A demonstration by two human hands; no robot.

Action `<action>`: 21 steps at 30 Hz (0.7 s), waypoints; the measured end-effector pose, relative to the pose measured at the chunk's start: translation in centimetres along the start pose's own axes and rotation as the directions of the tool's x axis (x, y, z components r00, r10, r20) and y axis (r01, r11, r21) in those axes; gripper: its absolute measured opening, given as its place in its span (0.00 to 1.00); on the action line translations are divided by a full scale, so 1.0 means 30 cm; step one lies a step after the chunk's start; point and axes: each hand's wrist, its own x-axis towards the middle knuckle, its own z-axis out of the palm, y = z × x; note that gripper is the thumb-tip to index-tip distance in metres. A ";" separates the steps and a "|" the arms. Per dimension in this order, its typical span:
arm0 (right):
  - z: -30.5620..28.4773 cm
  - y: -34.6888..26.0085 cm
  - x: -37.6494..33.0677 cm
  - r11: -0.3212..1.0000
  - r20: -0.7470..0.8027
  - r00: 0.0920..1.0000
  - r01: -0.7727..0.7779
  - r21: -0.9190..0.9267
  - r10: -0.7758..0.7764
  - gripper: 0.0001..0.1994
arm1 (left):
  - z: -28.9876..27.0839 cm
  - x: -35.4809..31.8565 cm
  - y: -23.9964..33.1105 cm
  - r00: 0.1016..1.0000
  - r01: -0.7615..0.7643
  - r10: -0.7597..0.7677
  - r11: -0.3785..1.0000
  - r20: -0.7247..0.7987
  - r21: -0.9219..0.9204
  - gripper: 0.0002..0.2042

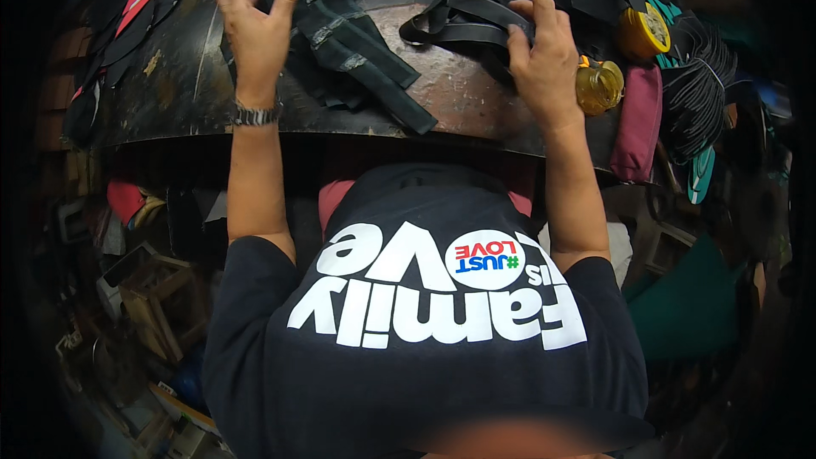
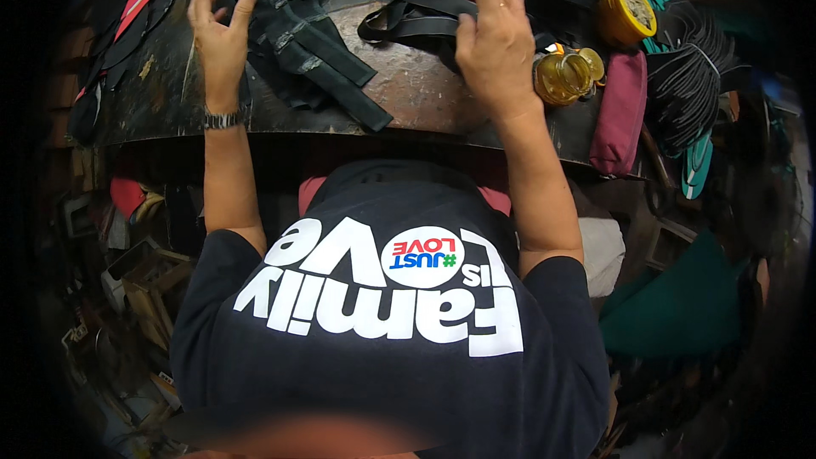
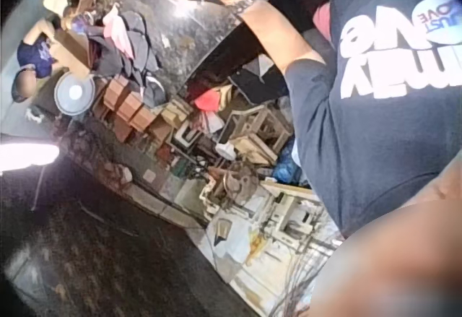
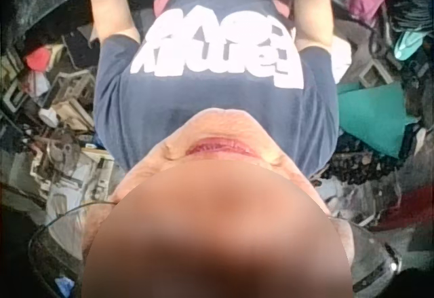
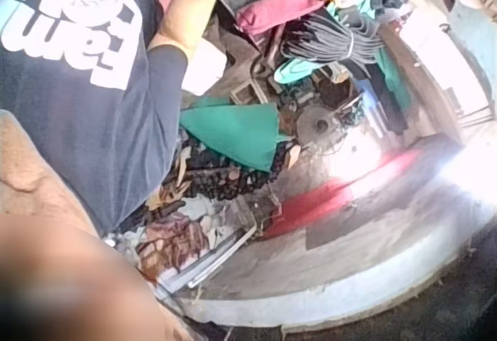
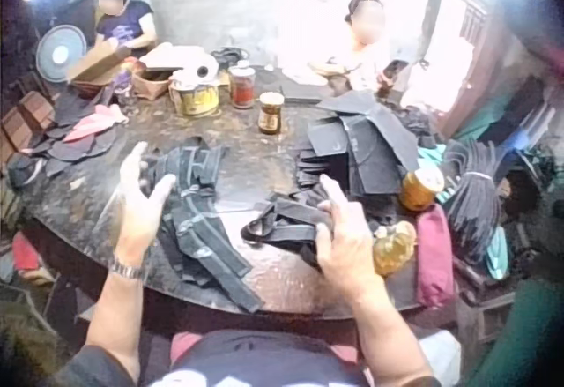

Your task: The person repeatedly folds small black fabric strips on a cluttered workbench, then gathers them into a pile. The person also handles a small jar and a white cloth, folding the cloth and placing it on the table.

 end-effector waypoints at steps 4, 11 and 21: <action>-0.005 0.065 0.012 0.990 0.139 0.984 -0.096 -0.100 0.109 0.36 | 0.127 -0.179 0.230 0.866 0.327 0.001 0.755 0.499 -0.569 0.14; -0.074 0.048 -0.021 0.858 -0.205 0.974 0.022 0.513 0.097 0.36 | 0.263 -0.334 0.426 0.274 0.934 0.081 0.214 0.958 -0.286 0.22; -0.181 -0.014 -0.274 0.634 -0.020 0.992 -0.064 0.770 0.125 0.40 | 0.363 -0.358 0.422 0.357 0.912 -0.140 -0.161 0.923 -0.377 0.15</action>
